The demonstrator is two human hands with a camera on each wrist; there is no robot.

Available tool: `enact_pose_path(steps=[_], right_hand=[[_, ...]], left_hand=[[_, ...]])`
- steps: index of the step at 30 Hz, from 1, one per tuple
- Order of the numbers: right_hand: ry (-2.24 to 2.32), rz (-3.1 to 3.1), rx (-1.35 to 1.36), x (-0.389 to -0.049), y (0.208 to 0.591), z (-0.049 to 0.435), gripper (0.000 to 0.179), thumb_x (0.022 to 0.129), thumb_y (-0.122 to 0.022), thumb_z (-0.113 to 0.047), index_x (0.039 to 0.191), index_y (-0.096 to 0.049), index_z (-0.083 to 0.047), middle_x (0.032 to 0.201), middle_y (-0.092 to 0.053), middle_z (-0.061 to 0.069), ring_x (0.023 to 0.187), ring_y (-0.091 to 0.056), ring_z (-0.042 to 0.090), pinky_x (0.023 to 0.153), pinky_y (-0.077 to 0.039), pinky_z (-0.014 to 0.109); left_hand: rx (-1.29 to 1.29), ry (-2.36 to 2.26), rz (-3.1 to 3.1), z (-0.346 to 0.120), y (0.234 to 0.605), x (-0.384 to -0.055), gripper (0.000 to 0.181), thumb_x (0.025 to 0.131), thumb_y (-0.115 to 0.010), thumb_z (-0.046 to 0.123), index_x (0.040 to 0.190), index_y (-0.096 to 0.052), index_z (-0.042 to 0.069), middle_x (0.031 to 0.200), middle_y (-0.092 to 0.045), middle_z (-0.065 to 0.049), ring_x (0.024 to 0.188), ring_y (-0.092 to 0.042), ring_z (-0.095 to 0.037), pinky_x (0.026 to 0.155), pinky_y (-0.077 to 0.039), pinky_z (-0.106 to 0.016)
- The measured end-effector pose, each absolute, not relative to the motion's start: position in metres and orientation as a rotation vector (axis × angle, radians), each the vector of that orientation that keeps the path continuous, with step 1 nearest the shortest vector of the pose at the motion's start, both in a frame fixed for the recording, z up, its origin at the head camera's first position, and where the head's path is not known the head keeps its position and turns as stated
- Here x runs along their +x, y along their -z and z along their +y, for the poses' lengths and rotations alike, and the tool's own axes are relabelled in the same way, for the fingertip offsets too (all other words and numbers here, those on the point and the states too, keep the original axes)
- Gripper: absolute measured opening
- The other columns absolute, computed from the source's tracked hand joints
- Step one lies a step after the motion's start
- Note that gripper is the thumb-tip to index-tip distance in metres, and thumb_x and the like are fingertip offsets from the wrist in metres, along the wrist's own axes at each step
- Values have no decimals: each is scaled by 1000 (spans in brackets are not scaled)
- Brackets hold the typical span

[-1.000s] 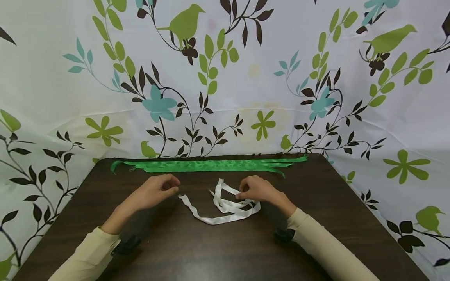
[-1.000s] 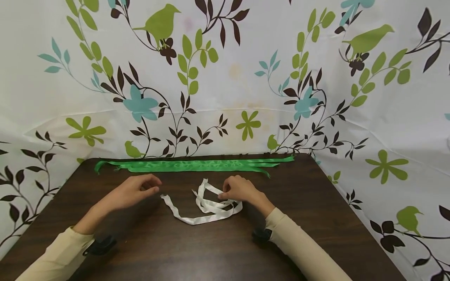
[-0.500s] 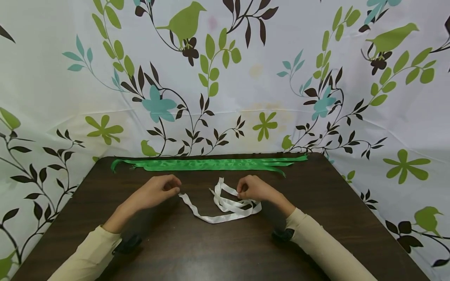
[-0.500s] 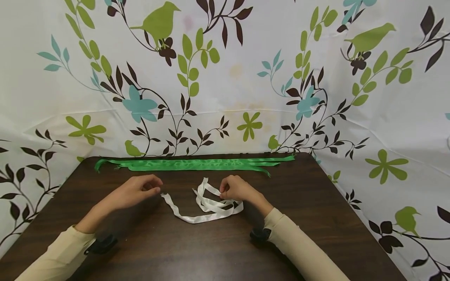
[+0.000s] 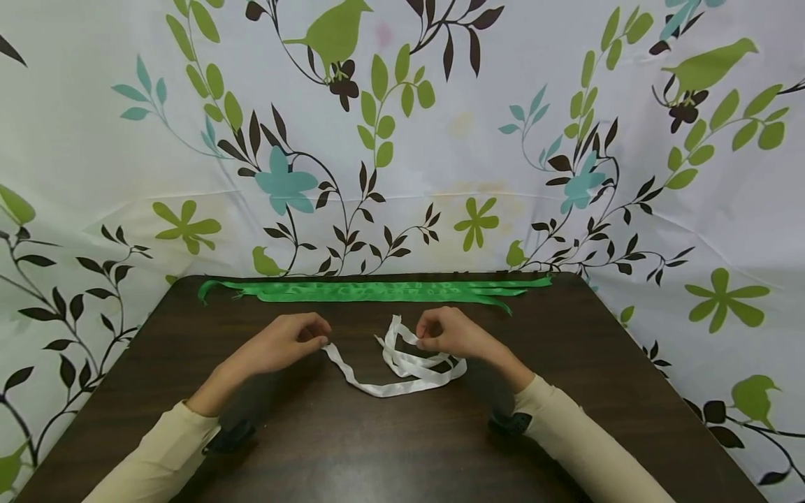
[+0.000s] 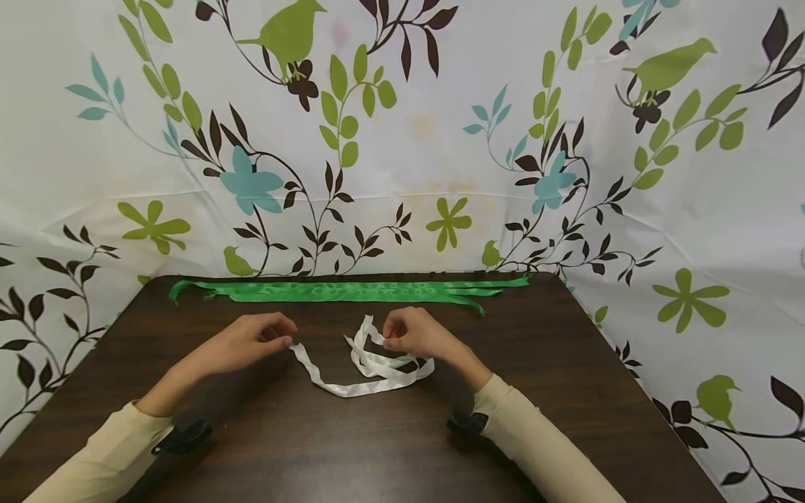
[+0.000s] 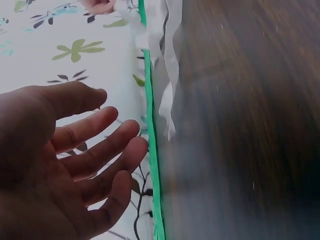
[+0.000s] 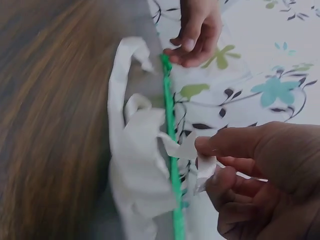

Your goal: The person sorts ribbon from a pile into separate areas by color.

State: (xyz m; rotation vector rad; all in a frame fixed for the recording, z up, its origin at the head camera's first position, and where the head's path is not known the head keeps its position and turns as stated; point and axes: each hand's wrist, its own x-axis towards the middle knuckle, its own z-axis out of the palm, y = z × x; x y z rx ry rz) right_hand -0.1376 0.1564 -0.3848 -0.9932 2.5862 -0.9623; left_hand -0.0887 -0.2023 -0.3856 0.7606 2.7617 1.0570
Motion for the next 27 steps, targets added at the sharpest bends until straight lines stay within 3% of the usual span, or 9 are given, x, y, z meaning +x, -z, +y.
enact_pose_path(steps=[7,13,18,22,27], right_hand=[[1041,2596,-1061,-119,368,151,9,93,-79,-18,96,-70,-18,81,-66,-8,69,-62,15,61,-49,32],[1043,2562,-1235,-102,354,143,9,94,-78,-18,98,-70,-21,79,-64,-10,60,-56,10,56,-47,31],[1076,2498,-1355,-89,345,137,9,94,-77,-17,97,-70,-21,80,-63,-12,61,-56,8,55,-47,29],[1050,2477,-1412,-79,338,133,10,94,-78,-17,97,-69,-20,81,-63,-14,64,-57,6,57,-48,28],[1018,2463,-1466,-71,331,129,11,93,-77,-12,99,-69,-17,85,-64,-14,67,-57,4,59,-49,26]], left_hand=[[878,-1154,2622,-182,380,-74,24,102,-65,29,121,-67,15,106,-67,7,97,-64,-15,81,-52,-37],[969,-1245,2704,-163,381,-65,23,100,-69,21,122,-65,17,103,-67,6,94,-65,-14,77,-53,-36],[988,-1221,2853,-146,387,-56,48,94,-77,33,135,-60,17,127,-60,-3,111,-60,-24,89,-48,-52],[1064,-1116,2982,-131,392,-49,60,90,-79,42,141,-58,19,141,-52,-2,126,-52,-27,95,-40,-60],[1119,-1204,2983,-118,400,-47,35,96,-75,31,127,-67,18,129,-63,5,120,-57,-17,93,-43,-51]])
